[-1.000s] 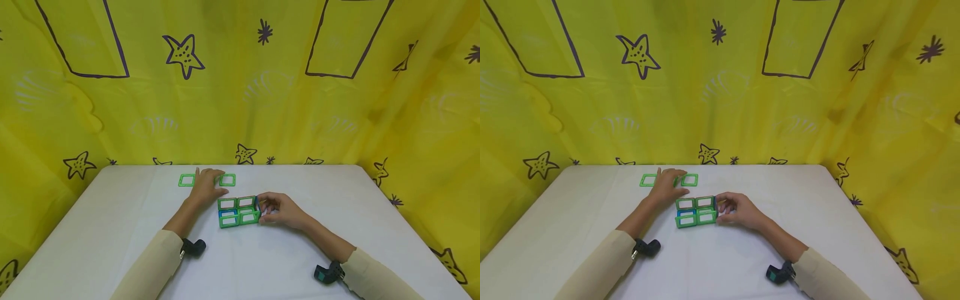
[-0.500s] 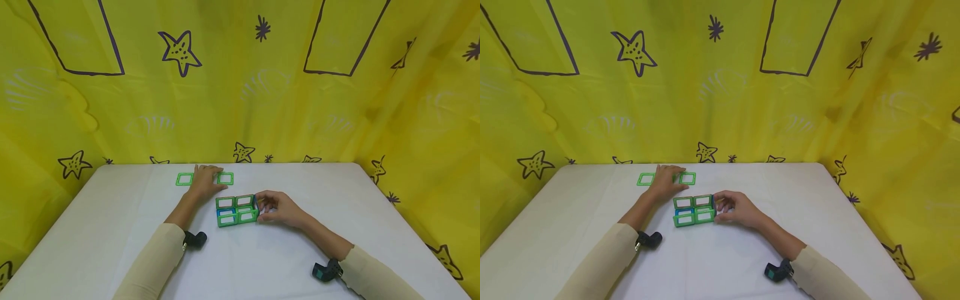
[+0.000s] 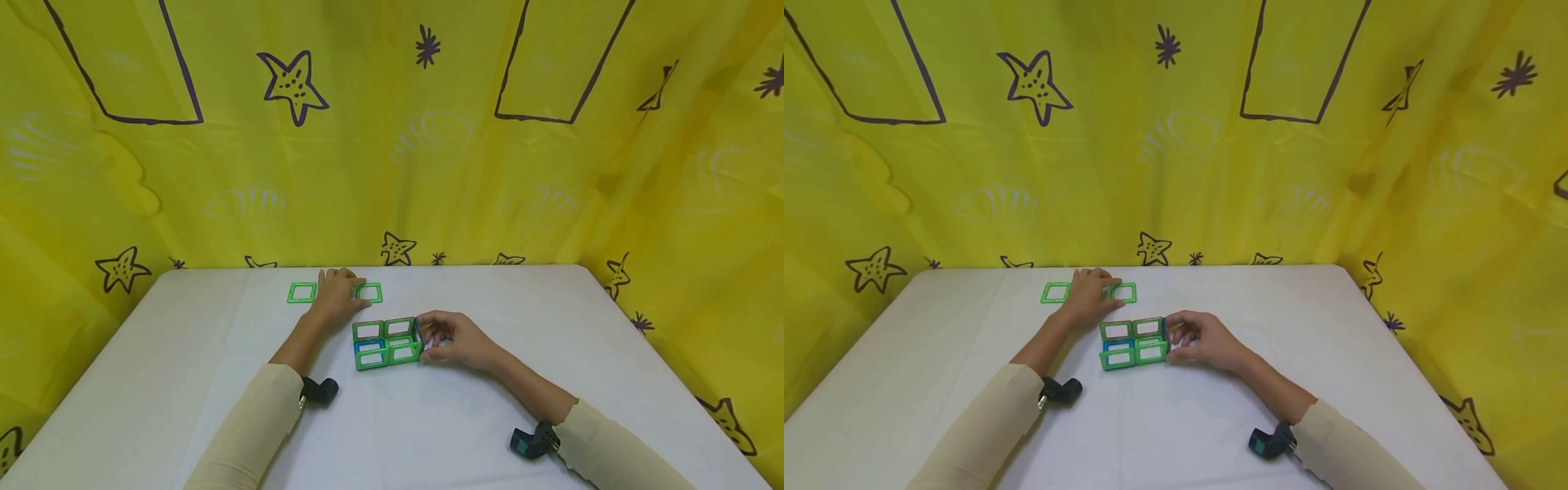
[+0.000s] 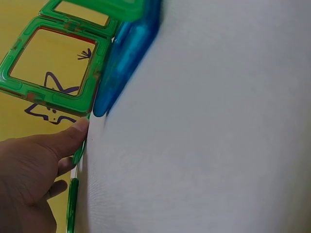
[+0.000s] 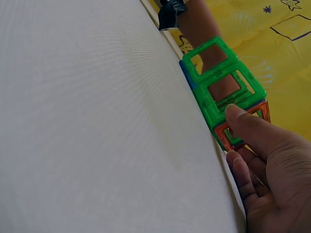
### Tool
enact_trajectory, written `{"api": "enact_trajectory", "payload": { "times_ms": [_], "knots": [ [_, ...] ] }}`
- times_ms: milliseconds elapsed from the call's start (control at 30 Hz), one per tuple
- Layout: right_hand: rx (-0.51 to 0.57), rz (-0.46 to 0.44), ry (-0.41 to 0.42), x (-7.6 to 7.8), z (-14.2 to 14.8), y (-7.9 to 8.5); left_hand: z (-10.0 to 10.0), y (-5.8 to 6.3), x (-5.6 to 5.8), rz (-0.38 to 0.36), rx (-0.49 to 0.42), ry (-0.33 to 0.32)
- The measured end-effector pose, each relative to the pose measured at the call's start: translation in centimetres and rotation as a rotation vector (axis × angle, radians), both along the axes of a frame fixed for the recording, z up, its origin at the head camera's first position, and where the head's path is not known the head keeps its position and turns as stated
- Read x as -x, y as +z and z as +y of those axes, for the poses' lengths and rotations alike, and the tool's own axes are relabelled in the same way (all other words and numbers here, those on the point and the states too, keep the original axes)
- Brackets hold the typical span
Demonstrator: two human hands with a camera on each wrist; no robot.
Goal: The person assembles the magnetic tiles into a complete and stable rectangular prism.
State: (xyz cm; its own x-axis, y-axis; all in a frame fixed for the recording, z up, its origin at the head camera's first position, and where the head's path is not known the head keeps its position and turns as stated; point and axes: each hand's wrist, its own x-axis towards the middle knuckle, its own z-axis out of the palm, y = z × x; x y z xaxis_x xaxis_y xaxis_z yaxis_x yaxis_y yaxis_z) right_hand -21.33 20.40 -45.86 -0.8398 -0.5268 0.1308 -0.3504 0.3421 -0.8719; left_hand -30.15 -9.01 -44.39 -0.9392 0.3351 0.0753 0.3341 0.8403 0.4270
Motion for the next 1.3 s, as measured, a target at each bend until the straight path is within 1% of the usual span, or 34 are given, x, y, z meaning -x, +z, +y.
{"api": "enact_trajectory", "payload": {
  "times_ms": [167, 300, 500, 667, 867, 967, 1067, 1300],
  "knots": [
    [0.004, 0.01, 0.005, 0.0, 0.0, 0.0, 0.0, 0.0, -0.2, 0.001, 0.019, -0.024],
    [-0.001, 0.008, 0.002, 0.0, 0.0, 0.0, -0.1, -0.1, -0.2, 0.001, 0.002, -0.025],
    [-0.014, 0.013, -0.01, 0.1, -0.1, 0.0, -0.4, -0.1, -0.3, -0.009, -0.082, -0.004],
    [-0.003, 0.013, -0.01, 0.1, 0.0, 0.0, -0.6, -0.1, -0.5, -0.006, -0.138, -0.014],
    [0.019, 0.011, -0.017, 0.0, 0.0, 0.0, -0.9, -0.3, -0.8, -0.034, -0.234, -0.021],
    [0.033, 0.015, -0.02, -0.1, 0.0, 0.0, -1.0, -0.2, -1.0, -0.042, -0.284, -0.025],
    [0.043, 0.011, -0.023, -0.1, -0.1, 0.1, -1.1, -0.1, -1.0, -0.05, -0.313, -0.029],
    [0.048, -0.002, -0.024, -0.2, -0.2, 0.2, -1.2, -0.3, -0.8, -0.028, -0.268, -0.071]
  ]
}}
